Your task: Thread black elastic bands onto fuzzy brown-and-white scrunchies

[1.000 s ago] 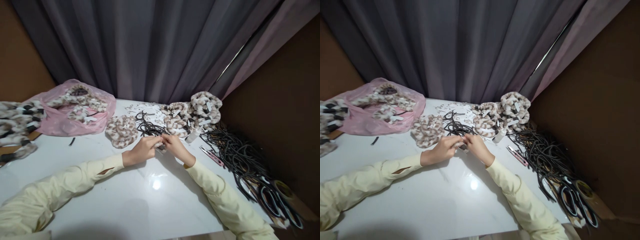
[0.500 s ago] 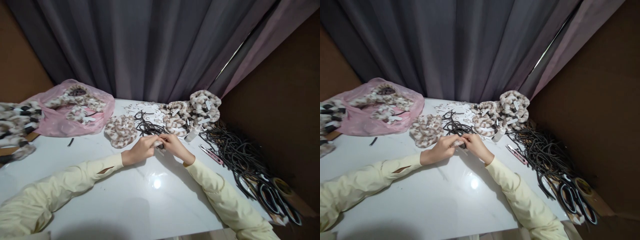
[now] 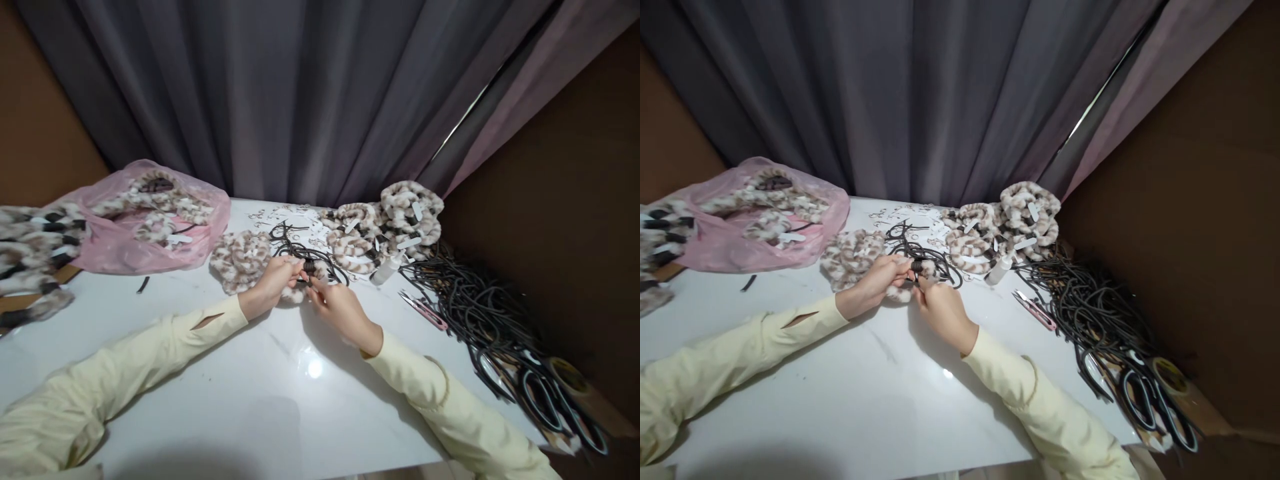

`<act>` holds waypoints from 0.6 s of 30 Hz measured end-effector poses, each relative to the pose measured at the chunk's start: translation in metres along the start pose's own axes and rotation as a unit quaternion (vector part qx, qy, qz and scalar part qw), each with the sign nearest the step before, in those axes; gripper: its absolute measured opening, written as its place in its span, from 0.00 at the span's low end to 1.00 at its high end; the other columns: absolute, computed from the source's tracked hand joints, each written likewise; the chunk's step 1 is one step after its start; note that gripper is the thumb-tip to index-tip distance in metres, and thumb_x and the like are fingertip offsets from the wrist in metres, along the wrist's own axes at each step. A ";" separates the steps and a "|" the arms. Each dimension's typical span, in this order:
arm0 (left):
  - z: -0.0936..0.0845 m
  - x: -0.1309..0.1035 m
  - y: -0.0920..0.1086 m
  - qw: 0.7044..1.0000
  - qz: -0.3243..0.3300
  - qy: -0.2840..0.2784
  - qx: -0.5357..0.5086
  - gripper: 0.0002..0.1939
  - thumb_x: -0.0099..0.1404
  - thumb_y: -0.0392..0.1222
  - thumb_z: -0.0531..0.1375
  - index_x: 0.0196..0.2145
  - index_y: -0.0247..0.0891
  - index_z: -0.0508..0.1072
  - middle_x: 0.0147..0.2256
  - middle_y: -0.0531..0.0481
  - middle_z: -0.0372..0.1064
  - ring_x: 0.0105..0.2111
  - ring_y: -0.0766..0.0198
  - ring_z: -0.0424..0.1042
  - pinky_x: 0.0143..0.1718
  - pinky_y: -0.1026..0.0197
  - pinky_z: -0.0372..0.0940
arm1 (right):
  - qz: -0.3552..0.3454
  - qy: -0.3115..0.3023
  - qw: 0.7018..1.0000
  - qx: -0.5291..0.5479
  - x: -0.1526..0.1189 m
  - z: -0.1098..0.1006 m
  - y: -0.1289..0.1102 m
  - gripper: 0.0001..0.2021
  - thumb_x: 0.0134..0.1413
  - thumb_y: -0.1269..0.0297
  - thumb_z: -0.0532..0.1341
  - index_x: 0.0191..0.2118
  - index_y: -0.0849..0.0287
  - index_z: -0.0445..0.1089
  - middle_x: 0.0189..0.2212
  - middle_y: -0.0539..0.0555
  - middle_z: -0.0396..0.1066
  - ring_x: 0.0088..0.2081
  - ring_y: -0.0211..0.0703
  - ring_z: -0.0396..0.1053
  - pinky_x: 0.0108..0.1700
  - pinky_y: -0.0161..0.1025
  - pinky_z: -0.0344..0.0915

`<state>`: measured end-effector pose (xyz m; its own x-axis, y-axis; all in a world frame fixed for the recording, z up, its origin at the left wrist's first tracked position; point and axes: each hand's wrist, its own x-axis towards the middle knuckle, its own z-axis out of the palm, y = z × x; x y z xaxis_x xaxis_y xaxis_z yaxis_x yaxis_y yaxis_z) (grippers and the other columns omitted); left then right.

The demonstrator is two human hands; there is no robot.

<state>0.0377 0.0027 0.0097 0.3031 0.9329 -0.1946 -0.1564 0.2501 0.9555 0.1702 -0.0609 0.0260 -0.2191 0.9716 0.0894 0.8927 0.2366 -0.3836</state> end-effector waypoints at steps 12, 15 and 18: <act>0.008 -0.013 0.008 0.979 0.137 0.010 0.148 0.07 0.56 0.38 0.56 0.23 0.36 0.62 0.17 0.56 0.62 0.15 0.73 0.57 0.17 0.70 0.52 | 0.130 -0.072 0.864 0.481 0.007 0.016 -0.009 0.10 0.55 0.61 0.51 0.26 0.59 0.55 0.10 0.42 0.53 0.13 0.30 0.47 0.17 0.29 0.45; 0.006 -0.016 0.011 0.944 0.205 0.022 0.259 0.06 0.57 0.37 0.55 0.23 0.37 0.62 0.17 0.56 0.62 0.17 0.71 0.60 0.20 0.69 0.56 | 0.140 -0.072 0.852 0.500 0.004 0.011 -0.012 0.12 0.56 0.58 0.50 0.25 0.59 0.55 0.10 0.42 0.53 0.13 0.29 0.46 0.16 0.29 0.42; 0.004 -0.014 0.011 0.933 0.210 0.031 0.290 0.05 0.58 0.37 0.54 0.24 0.37 0.62 0.17 0.56 0.62 0.17 0.70 0.62 0.21 0.68 0.58 | 0.122 -0.038 0.860 0.494 0.002 0.009 -0.011 0.12 0.56 0.57 0.50 0.27 0.59 0.57 0.11 0.42 0.54 0.13 0.30 0.48 0.16 0.28 0.44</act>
<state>0.0354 -0.0089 0.0242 0.2710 0.9351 0.2284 0.2921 -0.3060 0.9061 0.1564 -0.0616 0.0224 -0.1309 0.9799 -0.1507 0.1530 -0.1302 -0.9796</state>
